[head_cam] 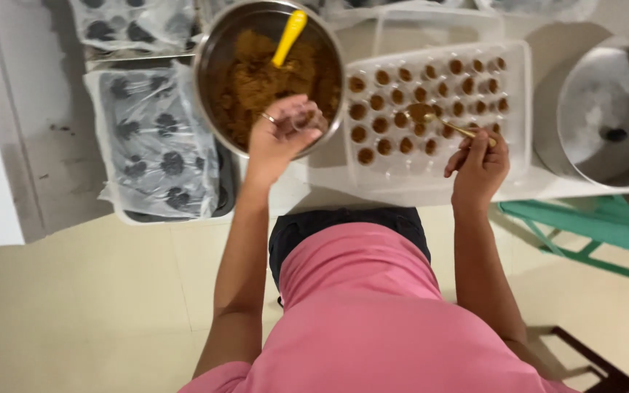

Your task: Filling small plastic containers with a brown paste using a spoon.

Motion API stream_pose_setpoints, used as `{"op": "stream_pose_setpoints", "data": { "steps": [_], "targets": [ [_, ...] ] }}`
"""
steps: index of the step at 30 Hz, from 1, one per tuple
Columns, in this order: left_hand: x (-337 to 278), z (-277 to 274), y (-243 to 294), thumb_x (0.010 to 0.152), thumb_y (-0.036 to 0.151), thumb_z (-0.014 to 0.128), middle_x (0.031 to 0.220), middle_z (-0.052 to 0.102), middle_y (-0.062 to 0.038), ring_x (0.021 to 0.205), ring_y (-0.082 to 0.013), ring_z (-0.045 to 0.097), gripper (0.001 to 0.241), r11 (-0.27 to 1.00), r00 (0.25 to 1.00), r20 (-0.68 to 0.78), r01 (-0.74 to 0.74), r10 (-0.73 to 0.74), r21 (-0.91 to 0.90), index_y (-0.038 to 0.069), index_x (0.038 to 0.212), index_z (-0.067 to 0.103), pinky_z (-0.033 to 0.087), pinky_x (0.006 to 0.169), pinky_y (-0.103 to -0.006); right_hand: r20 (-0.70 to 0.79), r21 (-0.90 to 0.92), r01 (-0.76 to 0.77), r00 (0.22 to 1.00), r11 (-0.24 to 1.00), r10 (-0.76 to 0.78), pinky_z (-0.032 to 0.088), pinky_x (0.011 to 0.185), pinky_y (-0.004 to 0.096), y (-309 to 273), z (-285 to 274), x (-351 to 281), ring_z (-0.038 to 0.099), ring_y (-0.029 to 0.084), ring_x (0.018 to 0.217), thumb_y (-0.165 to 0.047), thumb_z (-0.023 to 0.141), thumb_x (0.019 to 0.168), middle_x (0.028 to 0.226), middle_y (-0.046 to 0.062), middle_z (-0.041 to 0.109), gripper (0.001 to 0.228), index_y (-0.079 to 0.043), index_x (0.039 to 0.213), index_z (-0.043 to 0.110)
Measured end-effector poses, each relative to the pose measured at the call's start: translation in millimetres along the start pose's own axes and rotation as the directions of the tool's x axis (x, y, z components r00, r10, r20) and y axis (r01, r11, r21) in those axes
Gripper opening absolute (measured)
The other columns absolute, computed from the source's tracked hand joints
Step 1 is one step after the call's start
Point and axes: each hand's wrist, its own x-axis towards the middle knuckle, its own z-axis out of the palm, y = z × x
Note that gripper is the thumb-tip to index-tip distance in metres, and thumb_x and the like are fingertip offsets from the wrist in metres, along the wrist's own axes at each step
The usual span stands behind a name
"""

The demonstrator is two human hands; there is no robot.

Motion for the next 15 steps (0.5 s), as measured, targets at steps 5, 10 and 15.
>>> {"op": "stream_pose_setpoints", "data": {
  "steps": [5,10,15],
  "targets": [
    [26.3,18.8,35.8,0.09,-0.009,0.08,0.13,0.071,-0.01,0.119,-0.0201,0.07,0.056,1.0,0.98,0.198,0.014,-0.008,-0.026,0.004,0.141,0.061,0.061,0.106,-0.0366,-0.103,0.024,-0.015,0.995,1.0,0.018,0.044,0.044,0.03,-10.7,-65.2,6.5,0.052,0.011,0.053,-0.016,0.048,0.118,0.089,0.006,0.058,0.017,-0.001,0.114,0.056],
    [41.6,57.7,42.9,0.09,-0.008,0.081,0.13,0.072,-0.01,0.111,-0.018,0.072,0.057,1.0,0.944,0.328,-0.019,0.019,0.0,0.003,0.143,0.064,0.061,0.096,-0.0325,-0.172,0.046,0.054,0.984,0.997,-0.045,0.044,0.047,0.031,-24.4,-126.6,8.7,0.051,0.012,0.053,-0.017,0.047,0.12,0.09,0.006,0.058,0.018,-0.003,0.112,0.054],
    [47.2,151.9,26.4,0.095,-0.005,0.079,0.137,0.067,-0.009,0.126,-0.0187,0.066,0.053,0.951,0.926,0.373,-0.164,0.057,0.264,0.009,0.143,0.059,0.061,0.101,-0.0347,-0.332,0.02,0.078,0.941,0.997,-0.067,0.041,0.046,0.031,-30.9,-189.1,12.7,0.052,0.013,0.055,-0.018,0.049,0.12,0.091,0.006,0.059,0.019,-0.002,0.112,0.056]
  ]
}}
